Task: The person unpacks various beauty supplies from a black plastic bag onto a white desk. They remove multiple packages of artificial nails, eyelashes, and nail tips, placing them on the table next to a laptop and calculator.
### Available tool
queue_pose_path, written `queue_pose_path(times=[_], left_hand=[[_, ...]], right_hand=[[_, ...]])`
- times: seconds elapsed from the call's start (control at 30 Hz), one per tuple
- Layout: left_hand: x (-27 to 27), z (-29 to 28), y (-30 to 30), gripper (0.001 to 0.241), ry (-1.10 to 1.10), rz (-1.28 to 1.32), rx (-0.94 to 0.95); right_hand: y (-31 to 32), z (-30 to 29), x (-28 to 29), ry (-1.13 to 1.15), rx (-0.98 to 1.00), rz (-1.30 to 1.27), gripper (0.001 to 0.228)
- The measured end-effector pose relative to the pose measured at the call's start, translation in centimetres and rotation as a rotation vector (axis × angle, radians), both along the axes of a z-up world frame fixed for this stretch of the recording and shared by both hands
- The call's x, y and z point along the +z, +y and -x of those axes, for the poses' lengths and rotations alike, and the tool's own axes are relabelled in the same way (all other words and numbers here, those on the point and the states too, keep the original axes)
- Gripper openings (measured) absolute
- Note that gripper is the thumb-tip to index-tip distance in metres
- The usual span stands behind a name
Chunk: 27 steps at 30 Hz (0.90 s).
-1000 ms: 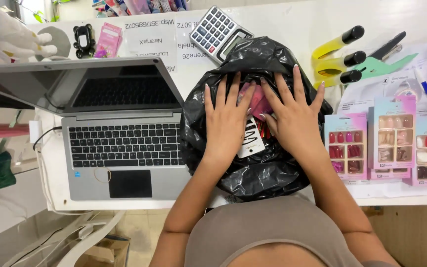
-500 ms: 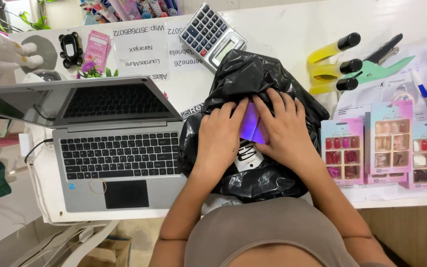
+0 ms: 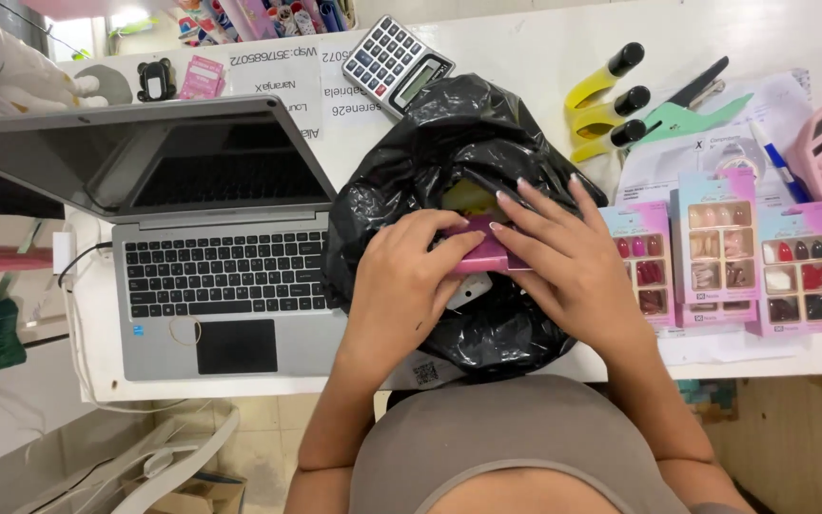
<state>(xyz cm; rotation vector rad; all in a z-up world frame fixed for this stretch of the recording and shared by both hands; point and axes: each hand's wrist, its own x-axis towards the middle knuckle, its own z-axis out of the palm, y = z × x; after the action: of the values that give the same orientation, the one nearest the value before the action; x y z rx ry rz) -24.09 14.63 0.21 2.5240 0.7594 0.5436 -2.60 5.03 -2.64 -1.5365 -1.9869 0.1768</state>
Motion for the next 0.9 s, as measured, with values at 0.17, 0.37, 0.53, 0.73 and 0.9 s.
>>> queue_pose_path(times=[0.17, 0.37, 0.53, 0.73, 0.9], left_hand=[[1.3, -1.3, -3.1, 0.017, -0.545, 0.611, 0.119], [1.7, -4.4, -5.6, 0.038, -0.647, 0.607, 0.253], [0.6, -8.0, -7.5, 0.054, -0.447, 0.003, 0.168], [-0.3, -13.6, -10.8, 0.062, -0.328, -0.060, -0.098], [-0.2, -17.8, -12.5, 0.044, -0.414, -0.242, -0.057]], right_hand=[[-3.7, 0.0, 0.8, 0.568, -0.270, -0.077, 0.047], [-6.3, -1.2, 1.2, 0.873, -0.399, -0.060, 0.037], [-8.8, -2.2, 1.5, 0.856, -0.460, -0.112, 0.032], [-11.2, -5.3, 1.6, 1.040, -0.628, -0.128, 0.027], [-14.4, -10.1, -1.4, 1.144, -0.617, -0.161, 0.027]])
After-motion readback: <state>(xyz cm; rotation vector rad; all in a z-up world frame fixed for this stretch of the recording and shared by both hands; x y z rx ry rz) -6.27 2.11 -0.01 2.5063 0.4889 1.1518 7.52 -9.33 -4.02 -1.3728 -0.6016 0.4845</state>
